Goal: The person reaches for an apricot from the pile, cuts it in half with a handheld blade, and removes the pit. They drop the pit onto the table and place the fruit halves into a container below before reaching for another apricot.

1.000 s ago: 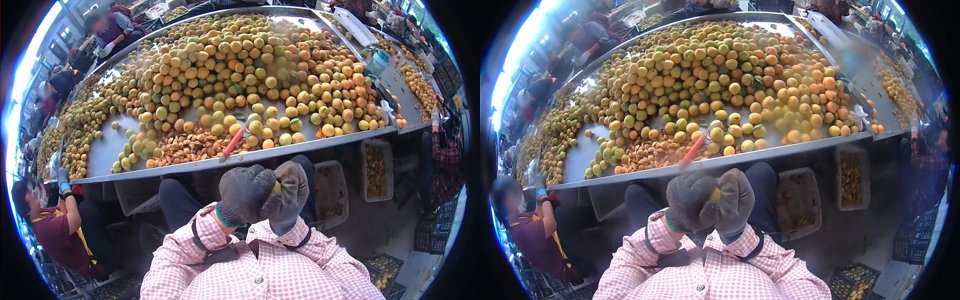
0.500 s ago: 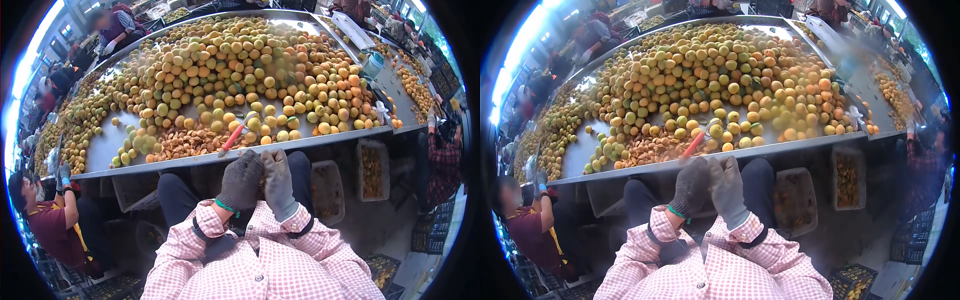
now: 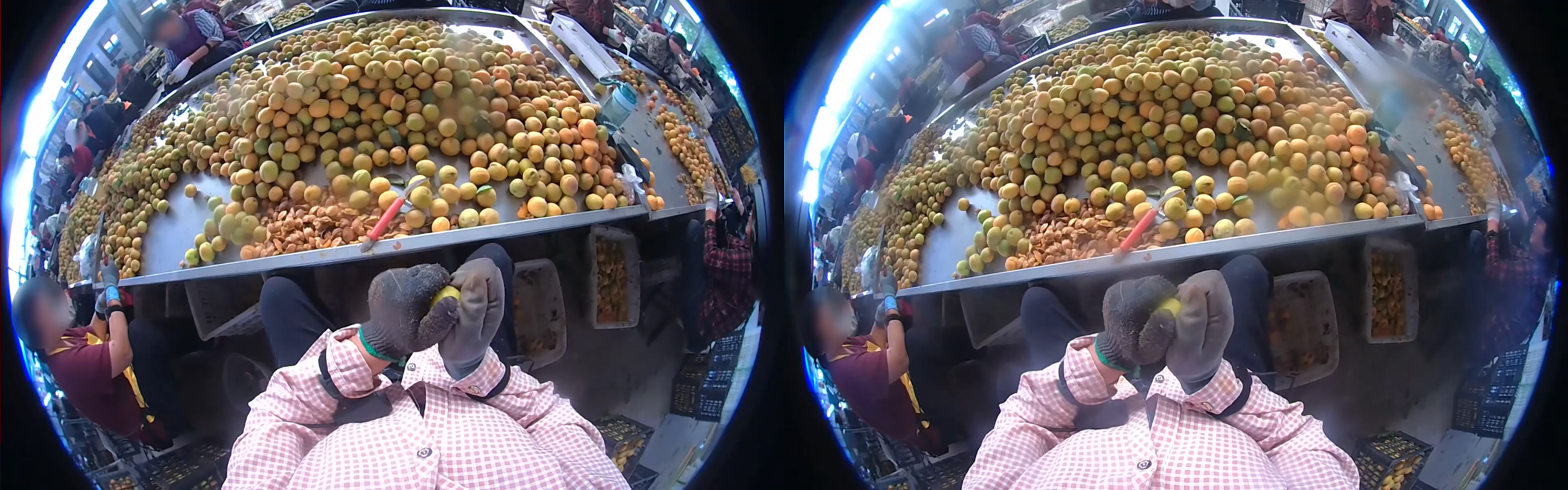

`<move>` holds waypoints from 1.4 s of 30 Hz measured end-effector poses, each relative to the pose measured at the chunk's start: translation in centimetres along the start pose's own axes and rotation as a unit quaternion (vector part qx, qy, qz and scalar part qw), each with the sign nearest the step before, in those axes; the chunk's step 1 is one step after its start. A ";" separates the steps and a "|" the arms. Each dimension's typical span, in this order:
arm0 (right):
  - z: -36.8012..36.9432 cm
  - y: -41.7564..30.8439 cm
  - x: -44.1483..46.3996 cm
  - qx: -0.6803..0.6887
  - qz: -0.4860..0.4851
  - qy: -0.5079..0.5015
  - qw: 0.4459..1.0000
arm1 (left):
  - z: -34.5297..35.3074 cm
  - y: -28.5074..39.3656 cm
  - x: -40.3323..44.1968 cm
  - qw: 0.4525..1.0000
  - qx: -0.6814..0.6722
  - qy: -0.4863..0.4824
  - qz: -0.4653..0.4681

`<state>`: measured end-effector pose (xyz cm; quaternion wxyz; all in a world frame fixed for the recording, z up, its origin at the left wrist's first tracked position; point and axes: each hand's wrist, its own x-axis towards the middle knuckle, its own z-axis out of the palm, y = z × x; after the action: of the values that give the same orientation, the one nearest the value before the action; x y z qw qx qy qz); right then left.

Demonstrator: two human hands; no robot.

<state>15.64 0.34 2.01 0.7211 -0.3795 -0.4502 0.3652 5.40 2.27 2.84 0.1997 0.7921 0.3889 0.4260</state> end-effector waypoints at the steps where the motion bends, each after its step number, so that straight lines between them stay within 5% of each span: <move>1: -0.4 0.5 -0.1 -0.022 -0.040 -0.009 0.999 | 0.2 0.3 -0.2 0.998 -0.044 0.030 -0.028; 3: -0.9 0.7 0.2 -0.058 -0.078 -0.037 0.995 | 0.7 0.6 -0.6 0.992 -0.089 0.062 -0.061; 8: -1.8 0.8 2.2 -0.196 -0.216 -0.161 0.943 | 1.7 1.1 -1.8 0.991 0.064 0.098 -0.064; 9: -1.9 1.0 2.4 -0.205 -0.217 -0.177 0.938 | 2.1 0.1 -2.5 0.991 0.045 0.032 -0.122; 12: -2.4 1.4 3.4 -0.243 -0.249 -0.254 0.902 | 3.0 -0.4 -2.9 0.988 0.042 0.053 -0.140; 14: -2.4 2.8 3.2 -0.233 -0.242 -0.258 0.906 | 4.0 -1.8 -3.3 0.986 0.044 0.073 -0.146; 16: -1.9 3.6 2.8 -0.288 -0.126 -0.216 0.924 | 4.6 -3.8 -3.2 0.982 0.000 0.086 -0.169; 17: -1.7 2.0 2.7 -0.319 -0.157 -0.223 0.908 | 3.7 -2.7 -2.3 0.957 -0.128 0.111 -0.234; 19: -2.0 2.4 2.2 -0.333 -0.114 -0.227 0.908 | 2.5 -3.7 -1.9 0.978 -0.030 0.069 -0.192; 21: -3.7 4.0 2.8 -0.337 -0.080 -0.243 0.906 | 4.0 -6.7 -3.8 0.961 -0.136 0.025 -0.241; 22: -4.5 4.5 3.3 -0.170 0.106 -0.232 0.952 | 4.6 -8.2 -4.6 0.946 -0.187 0.000 -0.264; 23: -5.2 5.0 3.7 0.010 0.283 -0.207 0.937 | 4.1 -8.4 -4.1 0.928 -0.238 -0.026 -0.286; 24: -6.1 5.6 4.3 0.010 0.281 -0.201 0.938 | 3.3 -8.4 -3.5 0.928 -0.239 -0.032 -0.284; 26: -7.6 6.4 5.4 0.397 0.470 -0.101 0.782 | -0.3 -5.8 0.5 0.932 -0.088 -0.006 -0.352; 27: -7.3 5.6 6.0 0.397 0.467 -0.099 0.784 | -1.3 -6.5 1.4 0.950 0.082 -0.028 -0.301; 30: -5.9 3.5 6.8 0.384 0.494 -0.047 0.779 | -1.2 -11.2 1.7 0.948 0.249 -0.022 -0.198; 36: -6.3 5.3 6.4 0.415 0.347 -0.210 0.815 | 0.7 -15.7 2.4 0.918 0.343 -0.106 -0.167; 41: -6.3 5.0 6.6 0.358 0.373 -0.189 0.834 | 0.0 -16.4 3.6 0.917 0.324 -0.132 -0.191; 42: -6.4 5.4 6.3 0.328 0.376 -0.174 0.849 | -0.3 -15.6 3.6 0.930 0.307 -0.076 -0.185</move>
<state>22.62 6.77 -2.34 0.5208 -0.1915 -0.2447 0.7952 -0.63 14.75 -5.26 0.0508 0.7588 0.6240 0.1795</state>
